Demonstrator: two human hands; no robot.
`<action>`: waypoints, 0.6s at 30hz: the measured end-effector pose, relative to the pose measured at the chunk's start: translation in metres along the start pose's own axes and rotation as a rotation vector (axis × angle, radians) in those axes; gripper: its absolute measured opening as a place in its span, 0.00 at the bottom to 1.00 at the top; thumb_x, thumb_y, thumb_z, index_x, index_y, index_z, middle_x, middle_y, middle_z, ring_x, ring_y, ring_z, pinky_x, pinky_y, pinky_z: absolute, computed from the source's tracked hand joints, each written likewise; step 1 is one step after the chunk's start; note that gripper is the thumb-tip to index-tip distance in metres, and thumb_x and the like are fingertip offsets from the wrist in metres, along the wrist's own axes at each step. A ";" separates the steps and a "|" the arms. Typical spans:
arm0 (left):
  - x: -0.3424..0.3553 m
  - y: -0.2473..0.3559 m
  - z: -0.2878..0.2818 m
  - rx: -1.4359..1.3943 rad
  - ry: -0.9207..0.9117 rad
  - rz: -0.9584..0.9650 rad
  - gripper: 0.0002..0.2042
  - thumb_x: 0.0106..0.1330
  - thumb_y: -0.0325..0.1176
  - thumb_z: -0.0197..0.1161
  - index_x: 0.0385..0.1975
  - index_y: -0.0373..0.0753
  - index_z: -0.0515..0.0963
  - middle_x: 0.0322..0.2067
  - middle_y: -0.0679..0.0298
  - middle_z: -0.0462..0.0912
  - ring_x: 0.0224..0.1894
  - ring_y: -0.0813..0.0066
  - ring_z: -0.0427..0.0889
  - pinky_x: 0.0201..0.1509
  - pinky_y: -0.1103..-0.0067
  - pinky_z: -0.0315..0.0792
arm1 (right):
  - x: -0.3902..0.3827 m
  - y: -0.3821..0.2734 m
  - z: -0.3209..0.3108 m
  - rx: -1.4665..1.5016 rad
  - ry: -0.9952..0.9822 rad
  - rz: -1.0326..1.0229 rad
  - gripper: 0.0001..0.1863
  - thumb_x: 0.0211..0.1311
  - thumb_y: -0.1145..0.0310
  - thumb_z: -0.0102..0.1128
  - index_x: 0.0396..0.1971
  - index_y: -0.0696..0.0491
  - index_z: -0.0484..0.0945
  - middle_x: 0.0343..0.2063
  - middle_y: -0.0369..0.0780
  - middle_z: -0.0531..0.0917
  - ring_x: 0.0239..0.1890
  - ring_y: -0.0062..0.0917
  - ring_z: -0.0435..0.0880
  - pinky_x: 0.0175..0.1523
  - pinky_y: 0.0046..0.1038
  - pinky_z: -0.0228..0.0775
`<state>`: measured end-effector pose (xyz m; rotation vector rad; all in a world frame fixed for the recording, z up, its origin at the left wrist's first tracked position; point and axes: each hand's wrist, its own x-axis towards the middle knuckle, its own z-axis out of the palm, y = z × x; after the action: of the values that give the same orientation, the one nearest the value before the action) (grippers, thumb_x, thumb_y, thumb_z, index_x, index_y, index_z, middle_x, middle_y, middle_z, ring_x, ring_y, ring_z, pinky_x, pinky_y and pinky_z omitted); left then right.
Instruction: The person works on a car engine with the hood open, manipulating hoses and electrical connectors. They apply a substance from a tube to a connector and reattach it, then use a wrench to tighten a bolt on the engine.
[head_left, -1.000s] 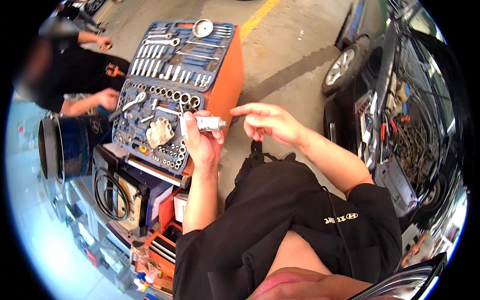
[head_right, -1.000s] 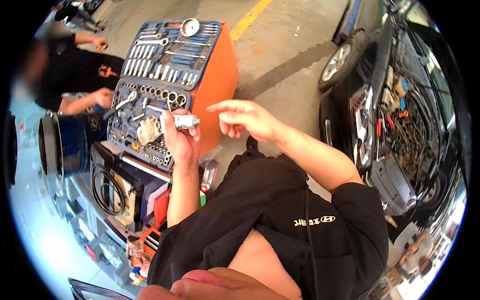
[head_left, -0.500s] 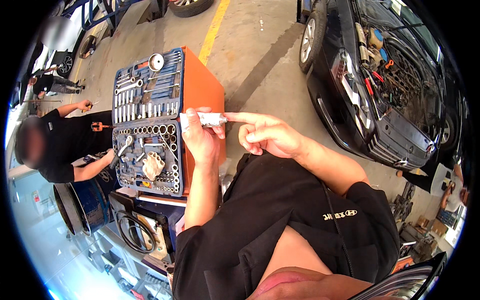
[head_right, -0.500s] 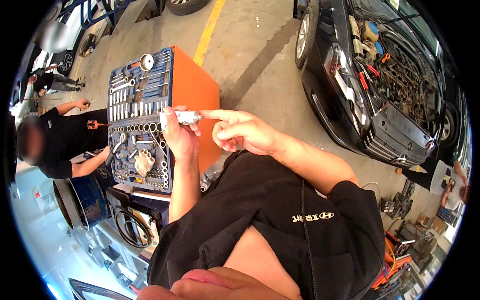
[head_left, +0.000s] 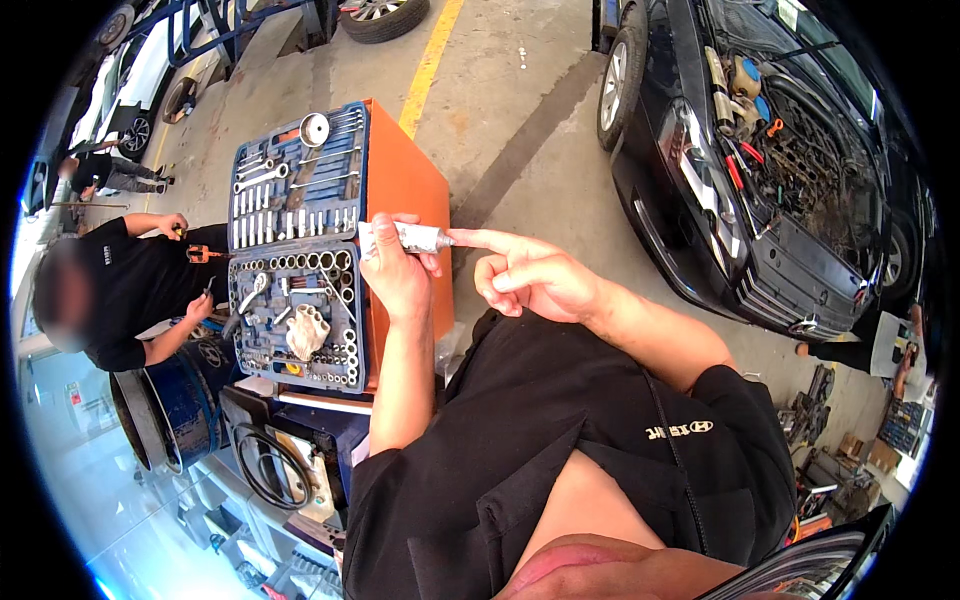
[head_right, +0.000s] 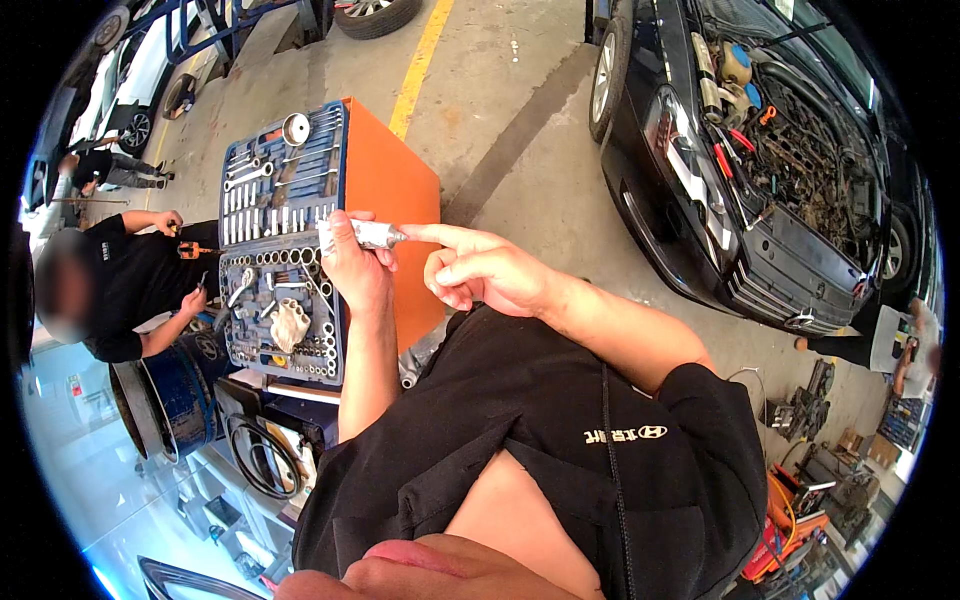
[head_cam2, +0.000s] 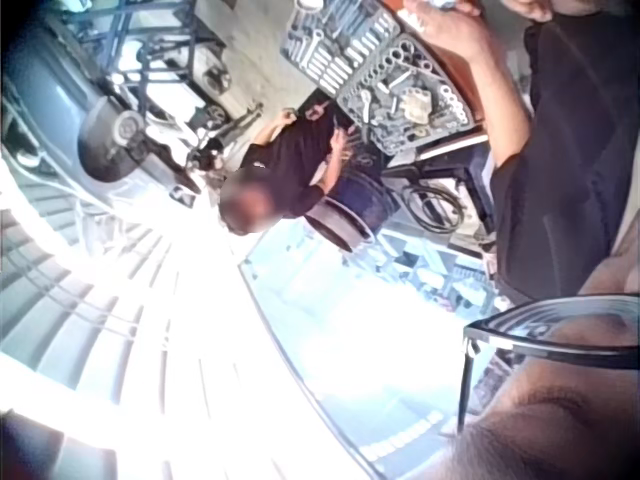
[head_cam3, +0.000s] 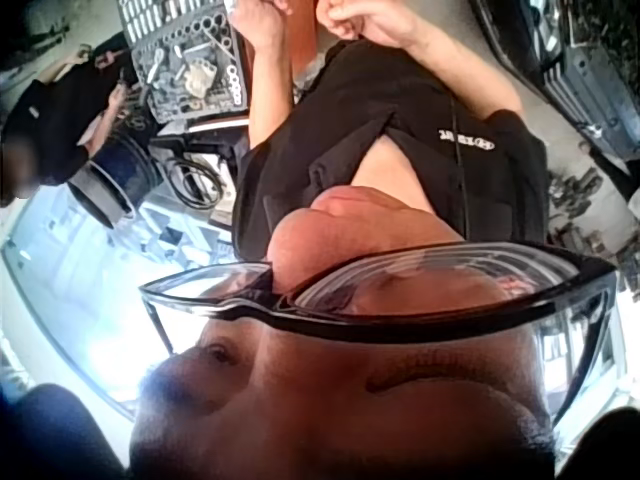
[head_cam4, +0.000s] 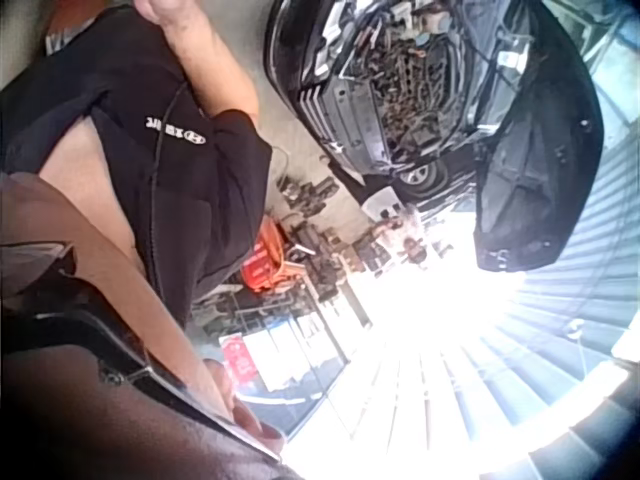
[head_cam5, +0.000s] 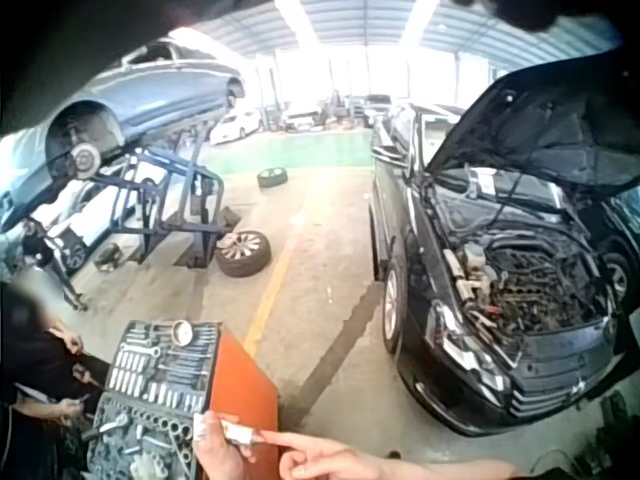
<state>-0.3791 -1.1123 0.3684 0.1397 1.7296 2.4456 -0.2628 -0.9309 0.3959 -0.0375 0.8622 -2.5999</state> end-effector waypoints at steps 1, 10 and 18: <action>0.000 0.000 -0.001 0.001 0.001 0.006 0.21 0.84 0.49 0.51 0.38 0.33 0.75 0.18 0.60 0.78 0.11 0.77 0.72 0.11 0.79 0.65 | 0.000 0.001 0.000 0.008 -0.007 0.001 0.40 0.70 0.72 0.56 0.80 0.57 0.53 0.35 0.38 0.80 0.33 0.18 0.76 0.39 0.22 0.69; -0.003 0.005 -0.008 0.039 0.026 0.009 0.23 0.84 0.49 0.52 0.36 0.34 0.75 0.16 0.61 0.76 0.10 0.78 0.70 0.10 0.80 0.63 | 0.003 0.010 0.005 0.015 -0.008 0.032 0.43 0.68 0.72 0.57 0.81 0.55 0.52 0.34 0.38 0.77 0.33 0.20 0.74 0.39 0.22 0.68; -0.004 0.007 -0.010 0.065 0.112 0.010 0.22 0.84 0.48 0.52 0.35 0.34 0.76 0.17 0.60 0.77 0.09 0.77 0.70 0.09 0.80 0.62 | 0.006 0.013 0.008 0.051 -0.026 0.062 0.44 0.67 0.71 0.58 0.82 0.55 0.51 0.34 0.38 0.77 0.33 0.20 0.75 0.39 0.23 0.69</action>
<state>-0.3768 -1.1247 0.3721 0.0178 1.8592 2.4489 -0.2621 -0.9474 0.3938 -0.0305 0.7752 -2.5570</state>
